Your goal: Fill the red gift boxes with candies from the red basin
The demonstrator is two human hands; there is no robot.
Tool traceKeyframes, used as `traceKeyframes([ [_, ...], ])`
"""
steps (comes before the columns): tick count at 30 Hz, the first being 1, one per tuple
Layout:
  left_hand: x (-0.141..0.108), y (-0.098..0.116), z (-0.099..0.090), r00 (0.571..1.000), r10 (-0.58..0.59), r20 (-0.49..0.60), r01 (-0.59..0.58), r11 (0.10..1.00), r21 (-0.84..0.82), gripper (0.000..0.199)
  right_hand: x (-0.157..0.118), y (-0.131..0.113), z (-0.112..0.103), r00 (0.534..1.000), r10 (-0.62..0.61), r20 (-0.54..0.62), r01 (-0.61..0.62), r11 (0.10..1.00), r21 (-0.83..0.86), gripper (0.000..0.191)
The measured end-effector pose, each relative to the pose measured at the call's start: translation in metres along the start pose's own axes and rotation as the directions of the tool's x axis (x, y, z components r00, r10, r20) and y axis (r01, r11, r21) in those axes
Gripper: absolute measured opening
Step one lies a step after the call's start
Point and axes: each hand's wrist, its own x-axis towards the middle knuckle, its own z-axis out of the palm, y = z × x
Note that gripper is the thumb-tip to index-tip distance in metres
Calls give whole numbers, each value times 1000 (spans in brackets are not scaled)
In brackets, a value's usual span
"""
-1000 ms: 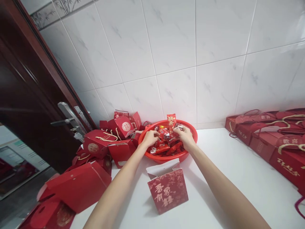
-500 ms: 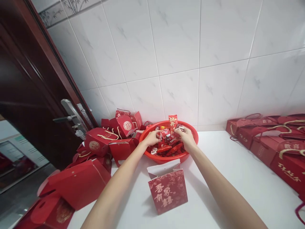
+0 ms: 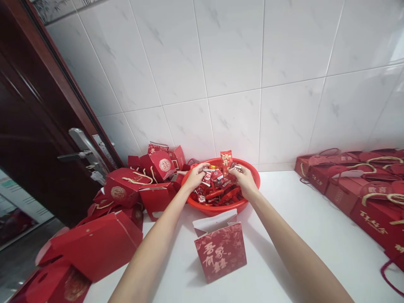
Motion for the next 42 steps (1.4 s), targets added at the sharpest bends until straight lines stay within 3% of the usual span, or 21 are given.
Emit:
traceKeyframes([
  [6, 0, 2, -2, 998, 4, -63, 1, 997, 72, 35, 1, 2, -1, 1000, -9, 14, 9, 1000, -15, 23],
  [13, -4, 9, -2, 1000, 22, 9, -21, 999, -38, 22, -2, -3, -1, 999, -7, 40, 8, 1000, -26, 25],
  [15, -6, 11, -1, 998, 52, 35, -48, 994, -101, 23, -3, -4, 0, 998, 16, 57, -16, 1000, -13, 26],
  [25, -10, 25, 13, 994, 78, -79, -94, 971, -219, 30, -2, -3, 0, 996, 60, 73, -61, 998, 7, 30],
  [28, -7, 25, 10, 991, 26, -134, -41, 993, -113, 23, -2, -4, 0, 997, 53, 51, -53, 999, 7, 25],
  [31, -5, 22, 2, 978, -35, -204, 67, 987, 149, 21, -1, -4, 0, 998, 50, 47, -50, 999, 11, 23],
  [33, -4, 21, -2, 974, -8, -227, 75, 954, 290, 22, 0, -3, 0, 998, 52, 43, -52, 999, 13, 23],
  [35, -3, 19, 0, 990, 35, -136, 13, 942, 336, 21, 0, -2, 0, 998, 51, 32, -51, 998, 21, 23],
  [37, -3, 19, 6, 997, 43, 63, -60, 952, 301, 18, 1, -2, -1, 999, 41, 25, -42, 999, 27, 22],
  [39, -2, 19, 13, 961, 42, 274, -126, 947, 296, 18, 1, -2, -1, 999, 17, 27, -18, 1000, 25, 20],
  [42, -2, 18, 20, 933, 15, 360, -168, 902, 397, 33, 1, -1, -2, 1000, -9, 26, 9, 1000, 21, 19],
])
